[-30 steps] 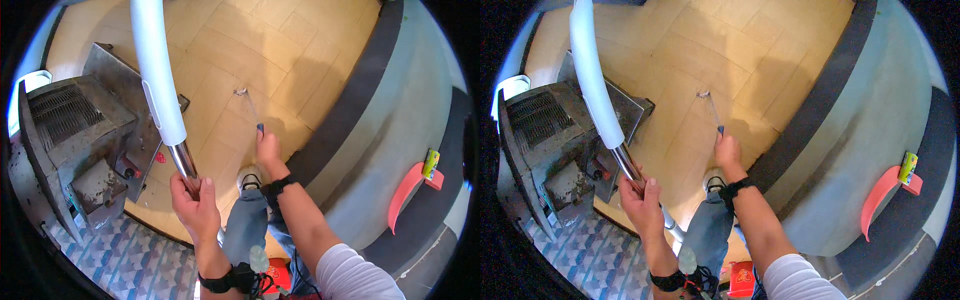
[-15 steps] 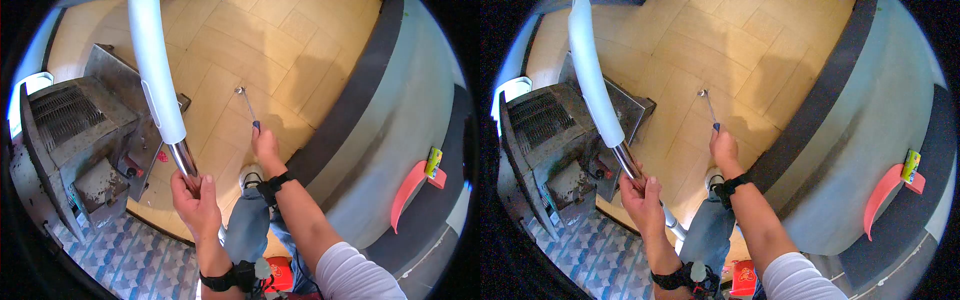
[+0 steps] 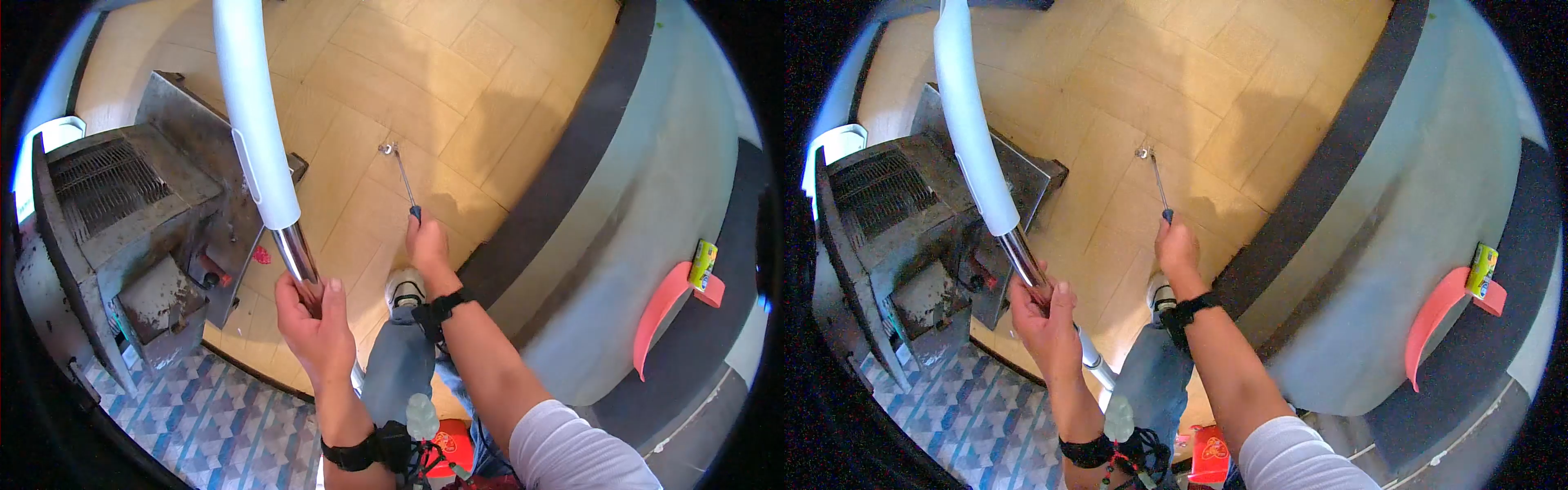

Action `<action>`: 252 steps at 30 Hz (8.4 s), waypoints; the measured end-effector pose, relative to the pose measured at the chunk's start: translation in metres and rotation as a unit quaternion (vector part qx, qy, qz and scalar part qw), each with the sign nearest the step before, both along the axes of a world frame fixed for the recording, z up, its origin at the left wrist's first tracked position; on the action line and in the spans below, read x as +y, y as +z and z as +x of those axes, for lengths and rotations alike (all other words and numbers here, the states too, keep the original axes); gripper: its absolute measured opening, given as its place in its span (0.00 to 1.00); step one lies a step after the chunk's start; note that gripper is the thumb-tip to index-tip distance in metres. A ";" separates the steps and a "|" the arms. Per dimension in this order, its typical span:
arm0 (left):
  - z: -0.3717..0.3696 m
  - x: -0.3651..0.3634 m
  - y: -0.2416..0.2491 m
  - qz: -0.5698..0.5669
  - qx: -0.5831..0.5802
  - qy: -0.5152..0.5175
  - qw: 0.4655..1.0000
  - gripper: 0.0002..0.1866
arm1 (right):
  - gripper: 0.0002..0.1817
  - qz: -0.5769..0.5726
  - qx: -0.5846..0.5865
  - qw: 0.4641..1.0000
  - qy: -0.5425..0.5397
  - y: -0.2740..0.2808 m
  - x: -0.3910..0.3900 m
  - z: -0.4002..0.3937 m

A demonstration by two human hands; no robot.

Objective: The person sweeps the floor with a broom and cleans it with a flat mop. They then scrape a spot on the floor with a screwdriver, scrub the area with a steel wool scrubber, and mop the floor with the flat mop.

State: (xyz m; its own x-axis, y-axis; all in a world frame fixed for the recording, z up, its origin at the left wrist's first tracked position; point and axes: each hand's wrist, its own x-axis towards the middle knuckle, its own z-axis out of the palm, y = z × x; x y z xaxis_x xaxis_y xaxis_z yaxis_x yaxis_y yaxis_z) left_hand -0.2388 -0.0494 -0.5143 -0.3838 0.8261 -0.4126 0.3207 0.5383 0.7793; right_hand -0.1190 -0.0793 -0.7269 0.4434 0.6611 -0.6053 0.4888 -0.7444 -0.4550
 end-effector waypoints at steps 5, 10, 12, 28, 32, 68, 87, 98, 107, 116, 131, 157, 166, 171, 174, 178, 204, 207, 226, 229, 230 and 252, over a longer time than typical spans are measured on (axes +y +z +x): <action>0.001 -0.002 0.005 -0.012 0.018 -0.013 1.000 0.20 | 0.16 -0.021 -0.004 1.000 0.003 0.002 0.013 0.006; 0.002 -0.001 0.002 0.000 0.012 -0.009 1.000 0.20 | 0.17 -0.007 -0.012 1.000 0.007 -0.004 0.011 0.005; 0.004 -0.002 0.004 -0.006 0.011 -0.003 1.000 0.20 | 0.17 -0.001 0.001 1.000 0.029 -0.002 -0.007 0.010; 0.007 -0.003 0.006 -0.010 0.009 -0.005 1.000 0.20 | 0.15 -0.017 -0.008 0.999 0.034 -0.002 -0.003 0.018; 0.006 -0.003 0.006 -0.004 0.014 -0.007 1.000 0.21 | 0.15 -0.025 -0.011 0.999 0.047 -0.001 0.002 0.017; 0.006 -0.005 0.004 0.005 0.023 -0.014 1.000 0.20 | 0.14 -0.016 -0.047 0.998 0.044 -0.002 0.006 0.015; 0.005 -0.002 0.000 -0.002 0.016 0.006 1.000 0.20 | 0.15 -0.033 -0.007 0.996 0.083 -0.005 -0.006 0.017; 0.003 0.001 -0.001 -0.019 0.029 -0.009 0.999 0.20 | 0.15 -0.037 0.004 0.991 0.129 0.002 0.028 0.036; 0.005 -0.001 0.001 0.002 0.005 0.008 1.000 0.20 | 0.14 0.002 -0.018 0.993 0.114 0.001 0.045 0.025; 0.012 0.000 0.006 -0.001 0.012 0.012 1.000 0.12 | 0.14 -0.011 -0.004 0.993 0.121 0.004 0.005 0.028; 0.008 -0.007 0.005 0.001 -0.008 0.005 1.000 0.22 | 0.14 -0.012 -0.026 0.997 0.065 0.004 0.034 0.008; -0.018 -0.017 0.083 -0.003 0.010 -0.050 0.999 0.15 | 0.16 0.196 -0.021 0.976 0.095 0.233 -0.005 0.063; -0.026 -0.136 0.248 0.074 -0.081 -0.064 0.992 0.17 | 0.16 0.288 -0.013 0.941 0.178 0.392 -0.073 0.078; -0.064 -0.221 0.369 0.144 0.003 0.048 0.988 0.07 | 0.18 0.322 -0.004 0.906 0.276 0.474 -0.131 0.071; -0.112 -0.291 0.432 0.197 0.113 0.134 0.965 0.06 | 0.18 0.328 0.000 0.866 0.377 0.523 -0.163 0.058; -0.163 -0.400 0.513 0.213 0.234 0.312 0.896 0.06 | 0.18 0.294 0.095 0.804 0.508 0.576 -0.201 0.034; -0.041 -1.042 0.592 0.583 0.310 0.611 0.437 0.07 | 0.15 0.257 0.388 0.382 0.798 0.666 -0.691 -0.336; -0.038 -1.071 0.602 0.579 0.342 0.588 0.451 0.11 | 0.15 0.272 0.401 0.326 0.812 0.673 -0.739 -0.373; -0.143 -1.140 0.571 0.453 0.415 0.742 0.268 0.07 | 0.16 0.139 0.442 0.212 0.860 0.631 -0.899 -0.654; -0.208 -1.150 0.592 0.352 0.428 0.789 0.265 0.06 | 0.16 0.133 0.436 0.201 0.867 0.614 -0.918 -0.737; -0.235 -1.158 0.598 0.307 0.446 0.807 0.235 0.05 | 0.16 0.154 0.435 0.184 0.868 0.613 -0.925 -0.765; -0.408 -1.234 0.613 0.250 0.352 0.873 0.228 0.05 | 0.17 0.187 0.371 0.244 0.876 0.616 -0.981 -1.027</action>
State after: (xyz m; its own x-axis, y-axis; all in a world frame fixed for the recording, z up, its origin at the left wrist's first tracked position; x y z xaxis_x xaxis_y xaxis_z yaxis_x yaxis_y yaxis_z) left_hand -0.6465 -1.2838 0.0984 -0.1345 -0.9623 0.2364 0.0980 0.2244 0.9695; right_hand -1.1462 -1.0604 -0.1109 -0.8583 -0.4880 0.1589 -0.4132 0.4733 -0.7780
